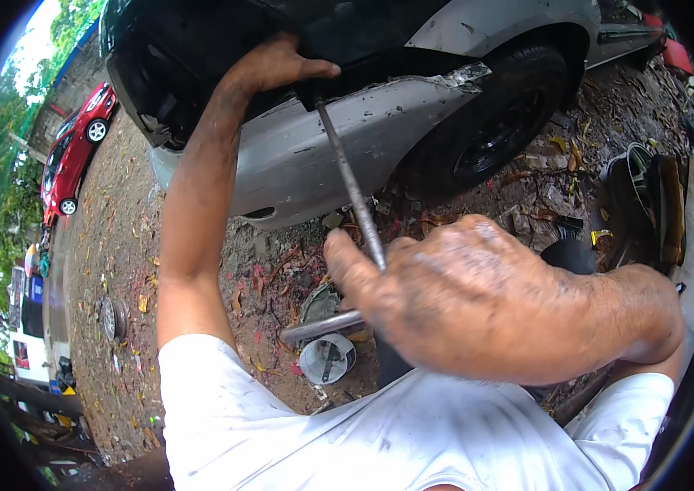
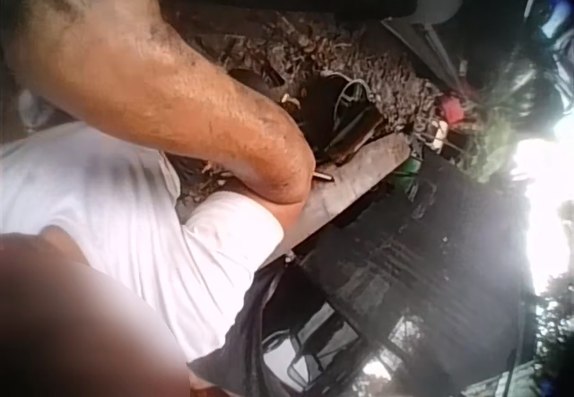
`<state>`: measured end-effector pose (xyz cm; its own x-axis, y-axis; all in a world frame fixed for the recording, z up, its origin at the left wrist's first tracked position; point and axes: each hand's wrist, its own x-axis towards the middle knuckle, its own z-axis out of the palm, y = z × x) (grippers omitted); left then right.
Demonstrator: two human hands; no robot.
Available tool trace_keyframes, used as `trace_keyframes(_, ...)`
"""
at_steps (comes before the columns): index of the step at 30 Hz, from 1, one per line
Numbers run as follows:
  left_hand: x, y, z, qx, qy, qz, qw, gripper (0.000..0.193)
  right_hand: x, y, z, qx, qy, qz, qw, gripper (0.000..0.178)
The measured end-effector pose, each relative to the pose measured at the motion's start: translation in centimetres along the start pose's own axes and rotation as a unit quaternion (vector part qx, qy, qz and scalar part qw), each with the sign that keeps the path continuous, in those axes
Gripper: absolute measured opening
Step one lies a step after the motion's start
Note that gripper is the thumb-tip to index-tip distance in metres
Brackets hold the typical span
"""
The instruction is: Repairing a damaged car bumper using hand tools.
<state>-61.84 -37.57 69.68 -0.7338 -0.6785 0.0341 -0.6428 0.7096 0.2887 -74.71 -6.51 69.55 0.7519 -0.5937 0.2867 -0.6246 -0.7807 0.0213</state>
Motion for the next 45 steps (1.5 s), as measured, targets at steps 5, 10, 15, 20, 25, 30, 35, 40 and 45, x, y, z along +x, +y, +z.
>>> trace_keyframes(5, -5.9, -0.6, 4.9, 0.04, 0.386, 0.023, 0.921, 0.045, -2.1, 1.6, 0.8, 0.108, -0.041, 0.187, 0.976, 0.052)
trace_keyframes(10, -7.5, 0.6, 9.1, 0.145, 0.568, 0.058, 0.808, 0.035, -3.6, 2.0, 1.2, 0.085, 0.072, 0.214, 0.97, 0.05)
trace_keyframes(15, -7.4, 2.2, 10.3, 0.157, 0.522, -0.003, 0.838, 0.034, -3.6, 0.9, 0.6, 0.086, 0.064, 0.25, 0.962, 0.042)
trace_keyframes(20, -8.1, 2.1, 10.1, 0.105, 0.522, 0.018, 0.846, 0.031, -3.2, 1.0, 0.4, 0.134, 0.197, 0.248, 0.939, 0.032)
trace_keyframes(25, -7.7, 2.2, 10.6, 0.075, 0.535, 0.017, 0.841, 0.03, -2.5, 1.9, 1.4, 0.141, 0.212, 0.267, 0.93, 0.034)
trace_keyframes(30, -7.5, 2.0, 10.5, 0.099, 0.546, 0.018, 0.831, 0.029, -2.6, 1.9, 1.8, 0.18, 0.215, 0.286, 0.916, 0.036)
trace_keyframes(35, -7.5, 1.8, 10.7, 0.084, 0.548, 0.018, 0.832, 0.028, -1.9, 0.2, 2.0, 0.628, 0.179, 0.431, 0.623, 0.053)
trace_keyframes(40, -7.5, 2.0, 10.9, 0.079, 0.555, 0.023, 0.828, 0.028, -0.2, -1.9, 5.0, 0.785, 0.196, 0.346, 0.475, 0.067)
trace_keyframes(45, -7.7, 1.5, 11.0, 0.066, 0.554, 0.037, 0.829, 0.029, -0.3, -1.1, 2.9, 0.645, 0.06, 0.431, 0.628, 0.066)
